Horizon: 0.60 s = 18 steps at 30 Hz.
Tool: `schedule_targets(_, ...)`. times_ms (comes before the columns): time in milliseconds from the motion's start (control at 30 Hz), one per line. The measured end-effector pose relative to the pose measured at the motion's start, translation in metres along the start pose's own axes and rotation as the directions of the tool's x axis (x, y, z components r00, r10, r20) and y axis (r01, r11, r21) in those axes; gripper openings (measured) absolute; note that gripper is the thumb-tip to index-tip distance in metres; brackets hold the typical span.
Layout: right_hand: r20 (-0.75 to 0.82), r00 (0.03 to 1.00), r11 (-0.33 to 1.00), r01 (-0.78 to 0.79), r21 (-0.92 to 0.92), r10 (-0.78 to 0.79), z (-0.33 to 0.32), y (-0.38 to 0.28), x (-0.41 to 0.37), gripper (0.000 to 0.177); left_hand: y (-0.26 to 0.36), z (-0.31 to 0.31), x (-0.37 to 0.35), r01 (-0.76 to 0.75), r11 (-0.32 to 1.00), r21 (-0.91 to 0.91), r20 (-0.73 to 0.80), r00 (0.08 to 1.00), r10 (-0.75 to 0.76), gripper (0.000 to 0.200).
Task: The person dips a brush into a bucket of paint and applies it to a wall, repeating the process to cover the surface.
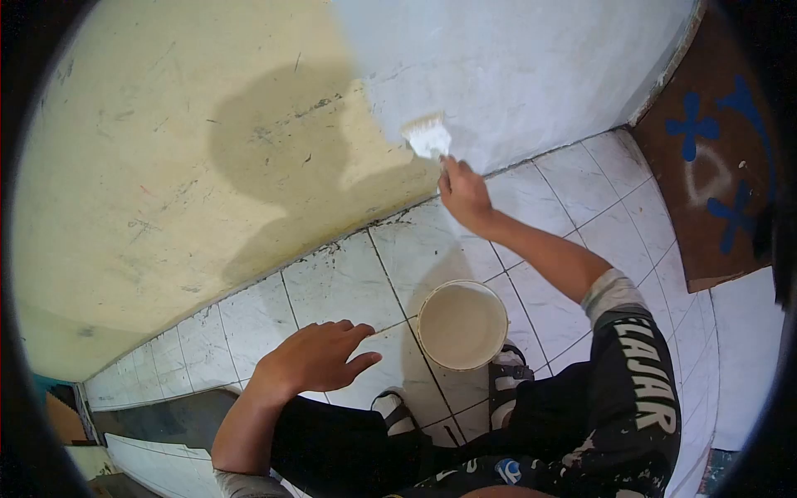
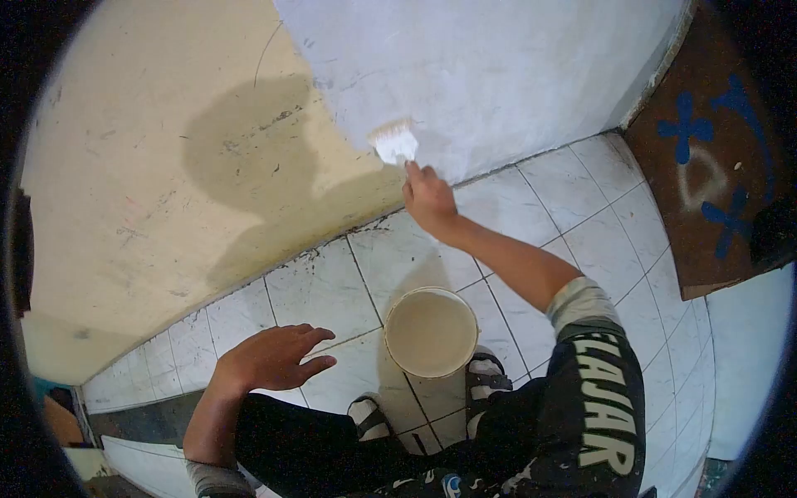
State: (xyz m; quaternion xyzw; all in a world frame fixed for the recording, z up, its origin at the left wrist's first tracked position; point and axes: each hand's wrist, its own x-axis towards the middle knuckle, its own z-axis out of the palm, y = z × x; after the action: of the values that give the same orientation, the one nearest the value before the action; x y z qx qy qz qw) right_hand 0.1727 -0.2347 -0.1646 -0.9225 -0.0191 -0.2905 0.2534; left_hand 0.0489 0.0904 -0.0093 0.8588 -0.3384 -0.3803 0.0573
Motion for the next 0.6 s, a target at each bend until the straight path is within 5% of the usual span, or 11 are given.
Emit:
schedule_targets(100, 0.08, 0.993, 0.996, -0.085, 0.017, 0.084, 0.025, 0.012, -0.018, 0.028, 0.002, -0.002, 0.005, 0.004, 1.0, 0.006, 0.021, 1.0, -0.004, 0.055)
schedule_targets(167, 0.357, 0.927, 0.992, -0.126, 0.009, 0.115, 0.026, 0.027, -0.023, 0.03, 0.004, 0.001, 0.011, 0.004, 1.0, 0.01, 0.036, 0.999, -0.004, 0.055)
schedule_targets(267, 0.439, 0.869, 0.966, -0.257, 0.009, 0.227, 0.039, 0.064, -0.038, 0.028, 0.001, 0.019, 0.035, -0.043, 0.999, 0.003, 0.071, 0.997, 0.043, 0.054)
schedule_targets(467, 0.559, 0.802, 0.956, -0.289, 0.053, 0.212, -0.013, 0.083, -0.04, 0.028, -0.006, 0.085, 0.098, 0.07, 0.89, -0.451, 0.06, 0.997, -0.048, 0.048)
schedule_targets(600, 0.599, 0.774, 0.94, -0.327, 0.101, 0.205, -0.027, 0.091, -0.041, 0.026, -0.015, 0.117, 0.123, 0.112, 0.894, -0.435, 0.081, 0.993, -0.085, 0.047)
